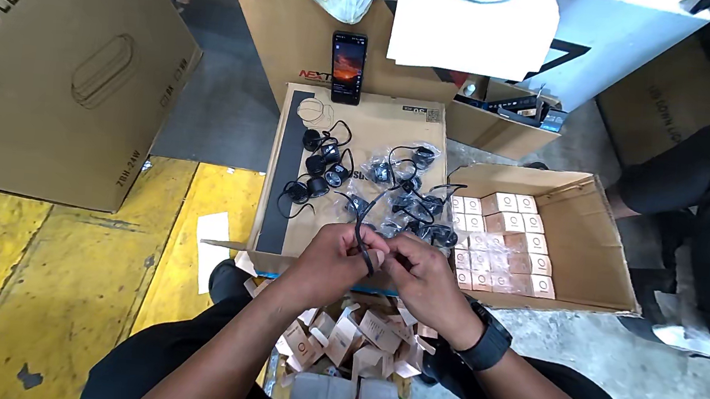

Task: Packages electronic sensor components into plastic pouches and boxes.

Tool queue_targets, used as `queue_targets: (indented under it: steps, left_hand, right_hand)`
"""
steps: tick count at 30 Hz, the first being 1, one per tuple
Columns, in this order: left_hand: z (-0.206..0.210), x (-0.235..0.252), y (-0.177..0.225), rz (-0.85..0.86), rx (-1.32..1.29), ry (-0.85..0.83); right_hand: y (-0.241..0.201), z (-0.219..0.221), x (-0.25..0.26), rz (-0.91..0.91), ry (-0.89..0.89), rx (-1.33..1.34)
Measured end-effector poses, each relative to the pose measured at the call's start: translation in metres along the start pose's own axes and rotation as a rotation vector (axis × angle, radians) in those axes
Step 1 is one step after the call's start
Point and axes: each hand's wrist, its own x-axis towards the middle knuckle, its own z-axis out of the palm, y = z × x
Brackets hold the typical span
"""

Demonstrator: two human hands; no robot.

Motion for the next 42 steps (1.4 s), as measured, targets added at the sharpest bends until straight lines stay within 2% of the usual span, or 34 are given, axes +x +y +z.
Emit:
queue_targets:
  steps: [3, 7, 10, 12, 15, 24, 30, 33, 37, 42]
  left_hand:
    - [-0.002, 0.0, 0.002, 0.016, 0.112, 0.026]
    - [-0.003, 0.0, -0.001, -0.052, 0.596, 0.061]
    - [0.0, 0.001, -0.011, 0.046, 0.769, 0.082]
    - [0.0, 0.002, -0.015, 0.136, 0.796, 0.07]
    - [0.001, 0.001, -0.013, 0.168, 0.82, 0.051]
    - [0.006, 0.001, -0.011, 0.019, 0.708, 0.02]
    - [0.002, 0.004, -0.008, -0.052, 0.829, 0.068]
    - [-0.008, 0.007, -0.009, -0.046, 0.934, 0.145]
    - [-0.019, 0.011, -0.005, -0.16, 1.067, 0.203]
    - [-0.024, 0.015, -0.009, -0.291, 1.194, 0.135]
  right_hand:
    - [0.0, -0.003, 0.002, 0.048, 0.031, 0.028]
    - [0.002, -0.007, 0.005, 0.104, 0.059, 0.084]
    - [0.002, -0.006, 0.005, 0.113, 0.047, 0.109]
    - [0.002, -0.005, 0.005, 0.109, 0.023, 0.095]
    - [0.002, -0.006, 0.004, 0.104, -0.03, 0.021]
    - [0.003, -0.006, 0.003, 0.122, -0.142, -0.153]
    - [-0.002, -0.009, 0.005, 0.239, -0.254, -0.216]
    - [-0.002, -0.016, 0.008, 0.242, -0.192, -0.238]
    - [0.0, -0.033, 0.012, 0.261, -0.071, -0.261]
    - [0.003, -0.047, 0.012, 0.24, 0.047, -0.298]
